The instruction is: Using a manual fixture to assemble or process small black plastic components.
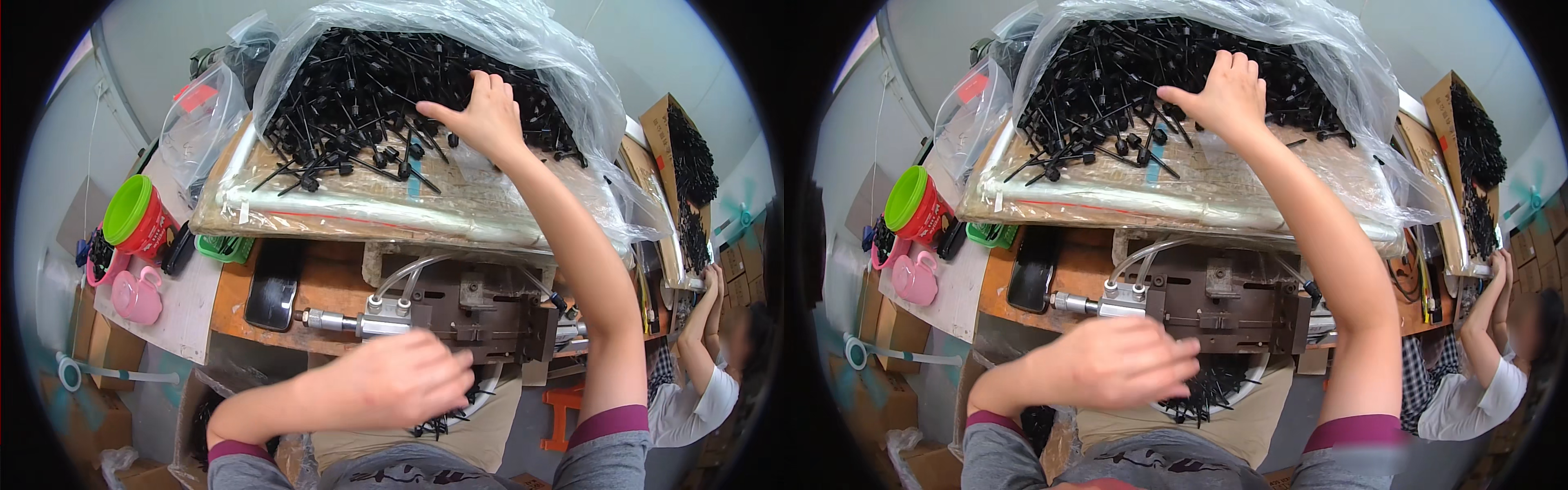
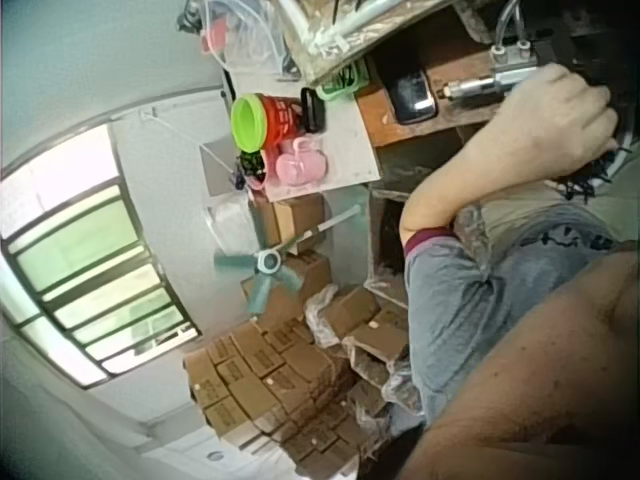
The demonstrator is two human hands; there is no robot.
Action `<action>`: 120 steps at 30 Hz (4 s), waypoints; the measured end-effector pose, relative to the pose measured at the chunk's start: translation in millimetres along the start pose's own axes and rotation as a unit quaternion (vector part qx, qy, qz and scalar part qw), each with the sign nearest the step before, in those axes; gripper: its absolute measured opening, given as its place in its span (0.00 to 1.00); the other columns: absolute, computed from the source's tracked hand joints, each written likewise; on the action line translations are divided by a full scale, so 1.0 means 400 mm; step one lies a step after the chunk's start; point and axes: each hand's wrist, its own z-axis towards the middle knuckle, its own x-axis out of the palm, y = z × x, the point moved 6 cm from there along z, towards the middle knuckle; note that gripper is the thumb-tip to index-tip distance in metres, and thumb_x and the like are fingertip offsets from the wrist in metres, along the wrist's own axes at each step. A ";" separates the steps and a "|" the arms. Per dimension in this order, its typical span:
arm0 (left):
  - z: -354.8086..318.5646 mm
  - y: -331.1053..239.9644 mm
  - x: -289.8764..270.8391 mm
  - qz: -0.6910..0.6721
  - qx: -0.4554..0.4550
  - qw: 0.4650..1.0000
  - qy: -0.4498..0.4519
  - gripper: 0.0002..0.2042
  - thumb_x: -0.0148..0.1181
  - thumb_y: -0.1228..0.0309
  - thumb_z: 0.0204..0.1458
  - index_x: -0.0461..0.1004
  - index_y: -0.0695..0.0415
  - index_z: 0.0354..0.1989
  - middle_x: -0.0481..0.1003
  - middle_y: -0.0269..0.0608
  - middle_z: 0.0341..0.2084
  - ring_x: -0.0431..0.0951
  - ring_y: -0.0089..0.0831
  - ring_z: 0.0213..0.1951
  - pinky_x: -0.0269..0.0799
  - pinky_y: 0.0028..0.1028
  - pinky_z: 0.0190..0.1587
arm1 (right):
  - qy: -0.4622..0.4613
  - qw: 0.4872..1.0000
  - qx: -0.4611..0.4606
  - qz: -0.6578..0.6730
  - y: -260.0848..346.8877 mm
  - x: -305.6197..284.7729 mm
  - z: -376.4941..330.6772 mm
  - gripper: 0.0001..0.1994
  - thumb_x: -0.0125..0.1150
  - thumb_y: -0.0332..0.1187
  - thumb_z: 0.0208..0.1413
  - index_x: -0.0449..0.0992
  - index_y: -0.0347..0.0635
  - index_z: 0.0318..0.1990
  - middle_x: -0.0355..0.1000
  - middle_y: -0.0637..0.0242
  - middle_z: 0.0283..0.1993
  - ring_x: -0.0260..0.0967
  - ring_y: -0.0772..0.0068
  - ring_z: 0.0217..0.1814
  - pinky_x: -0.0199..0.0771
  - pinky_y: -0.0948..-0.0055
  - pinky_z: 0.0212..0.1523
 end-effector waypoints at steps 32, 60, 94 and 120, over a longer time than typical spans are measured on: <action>-0.181 -0.061 0.141 -0.202 -0.182 0.948 -0.163 0.06 0.70 0.74 0.47 0.84 0.58 0.35 0.84 0.36 0.32 0.83 0.28 0.29 0.78 0.24 0.30 | 0.124 0.976 0.177 -0.018 0.025 0.165 0.112 0.43 0.78 0.40 0.37 0.61 0.48 0.64 0.68 0.47 0.58 0.75 0.45 0.54 0.80 0.56 0.51; -0.192 -0.161 0.207 -0.172 -0.195 0.959 -0.115 0.03 0.70 0.74 0.48 0.83 0.58 0.31 0.83 0.35 0.28 0.83 0.28 0.28 0.78 0.25 0.30 | 0.323 0.936 -0.128 0.056 -0.123 -0.096 -0.087 0.44 0.73 0.24 0.37 0.61 0.47 0.67 0.66 0.52 0.64 0.63 0.49 0.66 0.65 0.60 0.67; -0.164 -0.139 0.237 -0.175 -0.218 0.955 -0.096 0.06 0.69 0.76 0.48 0.84 0.58 0.36 0.84 0.38 0.32 0.84 0.29 0.30 0.78 0.25 0.31 | 0.022 0.959 -0.239 0.151 -0.080 -0.274 -0.261 0.04 0.64 0.26 0.53 0.75 0.40 0.36 0.72 0.64 0.33 0.73 0.61 0.31 0.75 0.68 0.31; -0.045 -0.066 0.186 -0.009 -0.265 0.951 -0.159 0.15 0.72 0.79 0.40 0.81 0.62 0.40 0.76 0.49 0.51 0.81 0.40 0.40 0.80 0.34 0.45 | 0.038 0.973 -0.170 0.149 0.018 -0.288 -0.250 0.11 0.68 0.26 0.46 0.79 0.40 0.39 0.76 0.64 0.37 0.77 0.63 0.34 0.77 0.68 0.35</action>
